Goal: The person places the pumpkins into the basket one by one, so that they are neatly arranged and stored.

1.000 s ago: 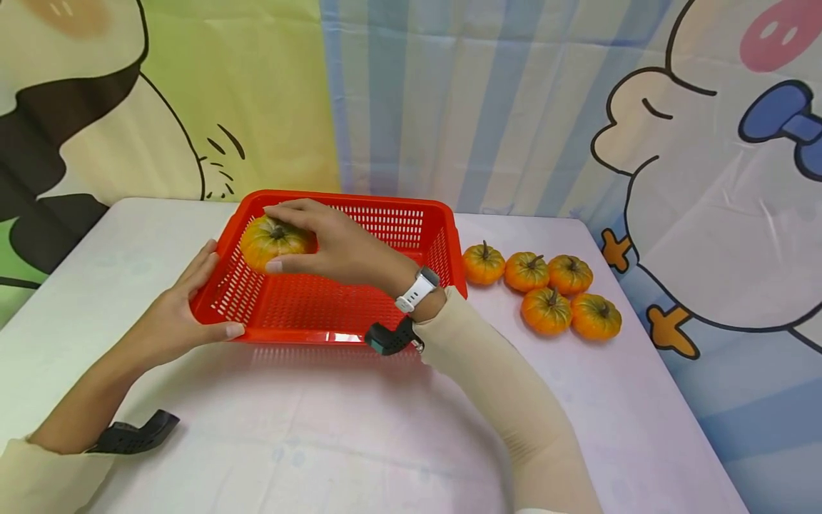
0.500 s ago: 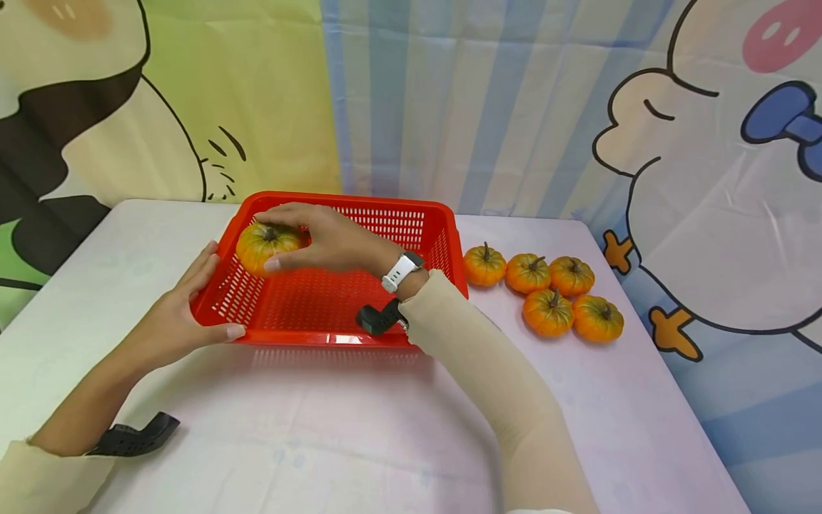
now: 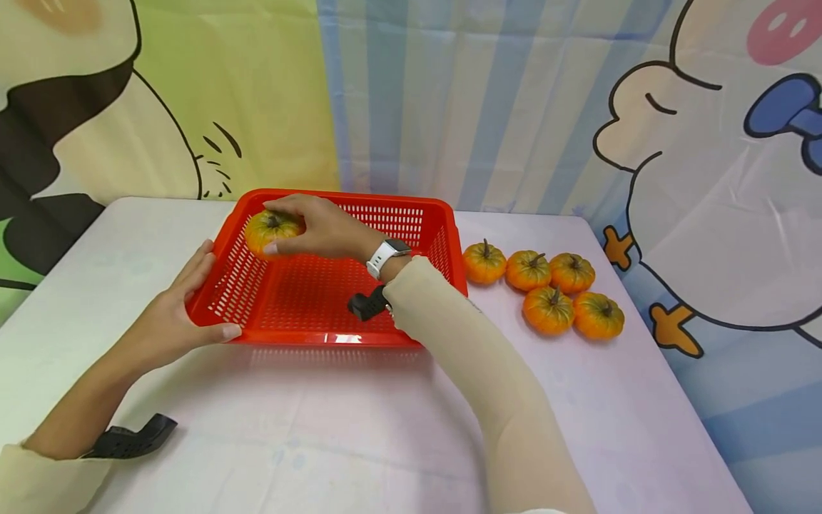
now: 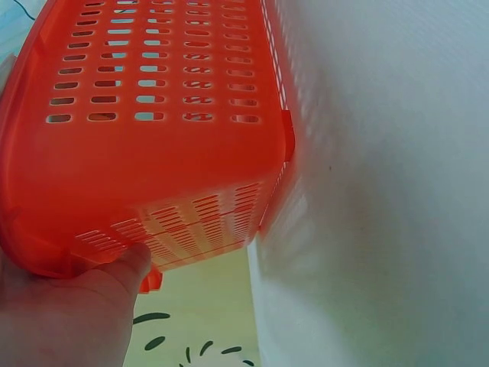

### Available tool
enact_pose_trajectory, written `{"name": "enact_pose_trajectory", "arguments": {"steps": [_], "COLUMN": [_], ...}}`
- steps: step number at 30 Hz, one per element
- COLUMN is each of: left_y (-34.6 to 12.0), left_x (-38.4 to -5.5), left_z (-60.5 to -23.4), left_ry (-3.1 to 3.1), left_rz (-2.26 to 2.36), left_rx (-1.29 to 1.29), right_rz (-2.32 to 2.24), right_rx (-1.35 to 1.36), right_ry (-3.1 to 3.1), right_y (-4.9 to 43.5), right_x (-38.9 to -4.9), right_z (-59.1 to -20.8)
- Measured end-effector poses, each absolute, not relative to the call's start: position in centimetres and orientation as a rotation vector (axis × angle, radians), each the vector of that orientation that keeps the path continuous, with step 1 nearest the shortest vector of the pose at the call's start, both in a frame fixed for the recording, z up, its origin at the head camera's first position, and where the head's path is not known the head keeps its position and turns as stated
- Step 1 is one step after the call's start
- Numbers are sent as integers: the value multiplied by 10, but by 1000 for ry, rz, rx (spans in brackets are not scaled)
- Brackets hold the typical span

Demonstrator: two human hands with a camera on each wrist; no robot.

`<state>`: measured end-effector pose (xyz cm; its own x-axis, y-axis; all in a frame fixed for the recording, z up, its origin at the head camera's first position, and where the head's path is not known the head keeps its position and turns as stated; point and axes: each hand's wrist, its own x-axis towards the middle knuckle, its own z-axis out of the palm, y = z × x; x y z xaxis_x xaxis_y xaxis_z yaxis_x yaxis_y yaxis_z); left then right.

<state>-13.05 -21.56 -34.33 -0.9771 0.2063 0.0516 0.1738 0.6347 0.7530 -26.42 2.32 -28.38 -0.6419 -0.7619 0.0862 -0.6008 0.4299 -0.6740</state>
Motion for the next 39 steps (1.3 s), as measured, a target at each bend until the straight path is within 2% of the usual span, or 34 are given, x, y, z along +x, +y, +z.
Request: {"name": "enact_pose_trajectory", "arguments": {"steps": [14, 39], "left_y": [-222, -216], "left_x": [-125, -130], "left_z": [-343, -343], "left_ry": [2824, 2816], "left_rz": [1285, 1278], "left_rx": [340, 324], "right_rz": [-976, -749], "right_rx": [-1119, -933], "right_ry": [2421, 2439], "right_y": [9, 10], "right_x": [-286, -296], "right_z": [-301, -323]}}
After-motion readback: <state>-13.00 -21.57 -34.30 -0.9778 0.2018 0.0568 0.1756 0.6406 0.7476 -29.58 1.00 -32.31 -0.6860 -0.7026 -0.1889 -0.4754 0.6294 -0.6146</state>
